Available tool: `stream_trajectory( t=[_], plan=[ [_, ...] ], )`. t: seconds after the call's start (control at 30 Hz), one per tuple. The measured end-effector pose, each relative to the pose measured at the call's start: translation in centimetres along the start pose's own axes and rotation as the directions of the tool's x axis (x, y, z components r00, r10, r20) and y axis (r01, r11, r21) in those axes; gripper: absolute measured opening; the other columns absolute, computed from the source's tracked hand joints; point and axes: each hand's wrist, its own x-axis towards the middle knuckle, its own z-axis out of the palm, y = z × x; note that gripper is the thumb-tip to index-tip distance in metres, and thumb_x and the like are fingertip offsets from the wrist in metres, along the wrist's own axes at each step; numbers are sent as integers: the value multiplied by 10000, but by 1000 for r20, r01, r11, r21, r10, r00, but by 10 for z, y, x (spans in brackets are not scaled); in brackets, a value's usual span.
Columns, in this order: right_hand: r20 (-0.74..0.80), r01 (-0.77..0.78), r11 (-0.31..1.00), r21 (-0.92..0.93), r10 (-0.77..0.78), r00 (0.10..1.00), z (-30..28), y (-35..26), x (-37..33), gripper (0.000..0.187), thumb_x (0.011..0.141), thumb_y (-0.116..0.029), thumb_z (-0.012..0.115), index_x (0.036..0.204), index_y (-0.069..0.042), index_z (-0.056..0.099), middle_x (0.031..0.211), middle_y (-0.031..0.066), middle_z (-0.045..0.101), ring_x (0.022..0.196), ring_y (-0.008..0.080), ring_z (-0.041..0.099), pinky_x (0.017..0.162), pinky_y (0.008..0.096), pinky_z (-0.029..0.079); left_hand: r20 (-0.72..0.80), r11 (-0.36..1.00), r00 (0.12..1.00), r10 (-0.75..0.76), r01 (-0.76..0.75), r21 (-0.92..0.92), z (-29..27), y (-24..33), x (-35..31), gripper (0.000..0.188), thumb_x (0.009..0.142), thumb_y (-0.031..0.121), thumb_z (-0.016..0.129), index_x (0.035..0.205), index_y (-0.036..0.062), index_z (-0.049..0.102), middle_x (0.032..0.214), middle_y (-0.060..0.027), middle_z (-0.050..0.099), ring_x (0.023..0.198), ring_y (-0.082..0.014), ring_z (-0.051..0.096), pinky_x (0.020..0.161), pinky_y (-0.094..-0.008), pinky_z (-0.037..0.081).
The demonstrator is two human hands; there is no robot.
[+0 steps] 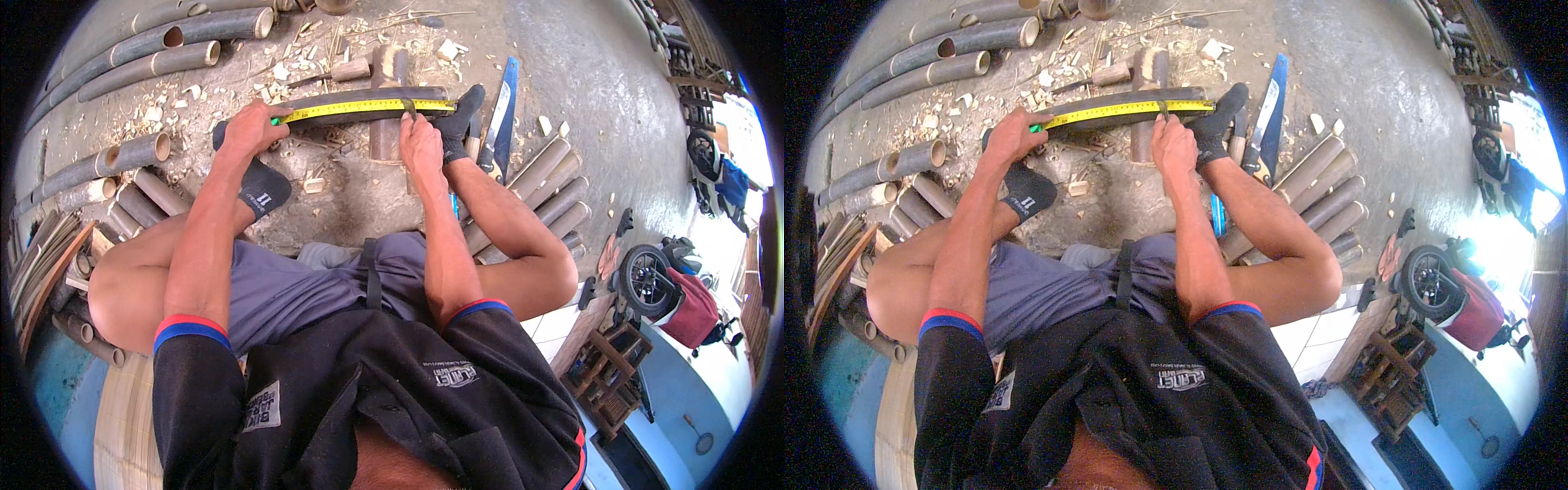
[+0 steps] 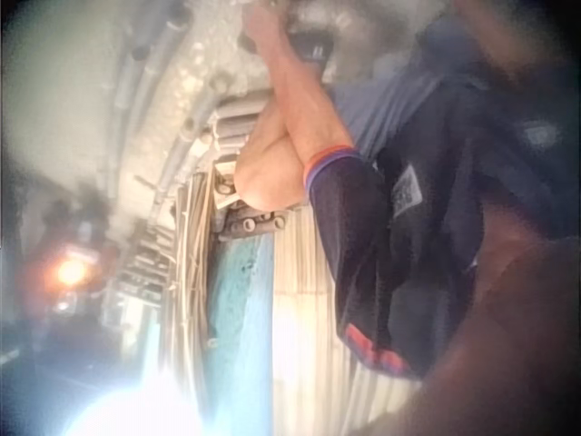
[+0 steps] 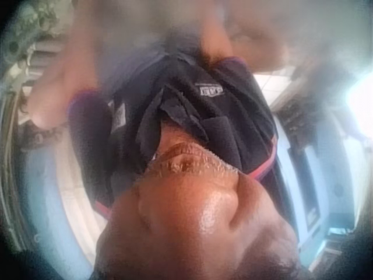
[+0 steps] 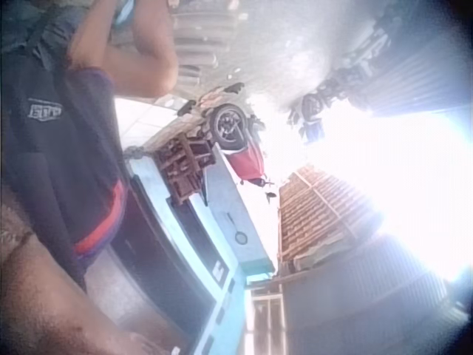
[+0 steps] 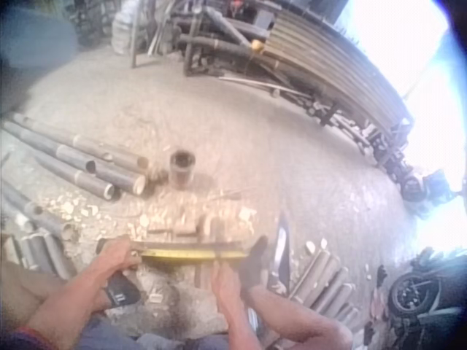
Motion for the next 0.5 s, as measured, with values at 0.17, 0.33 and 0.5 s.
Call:
stream_trajectory(
  t=[0.17,0.33,0.5],
  plan=[
    [-22,0,998,-62,-1,1000,1,1,0,359,1017,-329,540,836,-36,641,783,290,687,743,495,678,699,579,554,-2,1000,1000,11,-11,-6,2,-2,2,471,761,292,751,1231,291,753,1102,-188,669,1018,-343,678,941,-422,539],
    [47,13,997,-82,-9,999,-8,-7,4,394,1020,-345,531,859,-7,655,811,300,686,799,497,679,740,575,551,-20,997,998,63,-62,41,3,-5,0,460,768,300,749,1228,281,755,1105,-187,690,1022,-343,682,938,-430,540],
    [55,-24,994,-105,30,998,-5,-6,5,383,1002,-341,549,844,-8,653,860,316,694,844,506,689,762,587,560,347,1000,938,-2,-5,18,-1,24,-9,457,780,324,747,1232,255,749,1134,-169,729,1050,-341,694,941,-432,545]
  ],
)
